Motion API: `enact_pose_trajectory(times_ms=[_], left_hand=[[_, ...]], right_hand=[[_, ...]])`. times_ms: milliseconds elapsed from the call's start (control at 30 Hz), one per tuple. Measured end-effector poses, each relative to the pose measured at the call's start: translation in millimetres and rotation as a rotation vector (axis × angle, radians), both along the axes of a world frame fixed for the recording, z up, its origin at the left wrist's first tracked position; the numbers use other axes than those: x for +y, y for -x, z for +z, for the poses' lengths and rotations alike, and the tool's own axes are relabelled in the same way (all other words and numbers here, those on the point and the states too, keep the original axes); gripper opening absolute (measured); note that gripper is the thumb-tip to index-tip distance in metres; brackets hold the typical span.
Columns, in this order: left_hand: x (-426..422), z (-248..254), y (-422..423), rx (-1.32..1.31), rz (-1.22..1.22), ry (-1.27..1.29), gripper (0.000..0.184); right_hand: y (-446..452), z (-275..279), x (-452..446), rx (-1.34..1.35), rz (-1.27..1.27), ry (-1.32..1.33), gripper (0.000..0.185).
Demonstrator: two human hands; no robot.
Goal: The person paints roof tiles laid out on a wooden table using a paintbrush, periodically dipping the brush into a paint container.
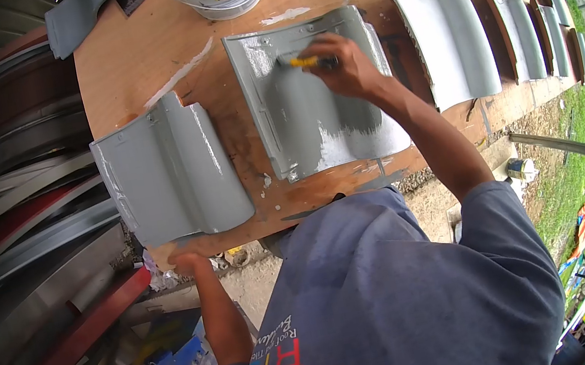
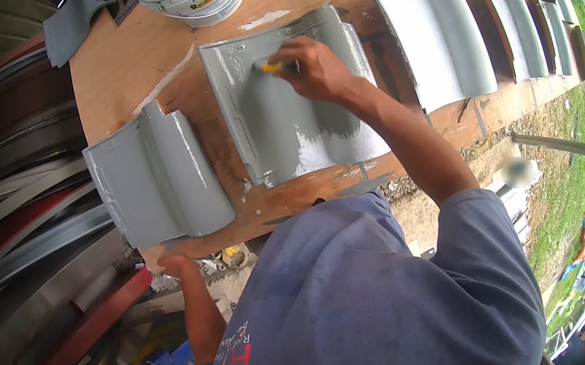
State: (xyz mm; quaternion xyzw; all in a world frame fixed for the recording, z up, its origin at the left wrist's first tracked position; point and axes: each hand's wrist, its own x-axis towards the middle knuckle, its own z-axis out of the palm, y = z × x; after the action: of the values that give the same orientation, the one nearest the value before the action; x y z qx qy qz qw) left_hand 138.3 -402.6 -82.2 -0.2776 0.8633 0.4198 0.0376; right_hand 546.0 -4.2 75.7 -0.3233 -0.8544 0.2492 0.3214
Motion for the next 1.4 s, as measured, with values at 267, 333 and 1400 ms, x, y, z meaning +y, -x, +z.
enact_pose_trajectory(times_ms=[267,333,1400], left_hand=[[5.9,7.6,-4.9,-0.005,0.015,0.006,0.071],[5.2,6.0,-5.0,0.003,0.047,0.087,0.071],[17.9,22.0,-16.8,0.007,0.062,-0.012,0.072]], right_hand=[[-42.7,31.1,-75.2,-0.192,0.243,0.308,0.022],[-47.1,43.9,-65.2,-0.193,0.135,0.439,0.021],[-17.6,41.3,-19.9,-0.076,0.050,0.150,0.019]])
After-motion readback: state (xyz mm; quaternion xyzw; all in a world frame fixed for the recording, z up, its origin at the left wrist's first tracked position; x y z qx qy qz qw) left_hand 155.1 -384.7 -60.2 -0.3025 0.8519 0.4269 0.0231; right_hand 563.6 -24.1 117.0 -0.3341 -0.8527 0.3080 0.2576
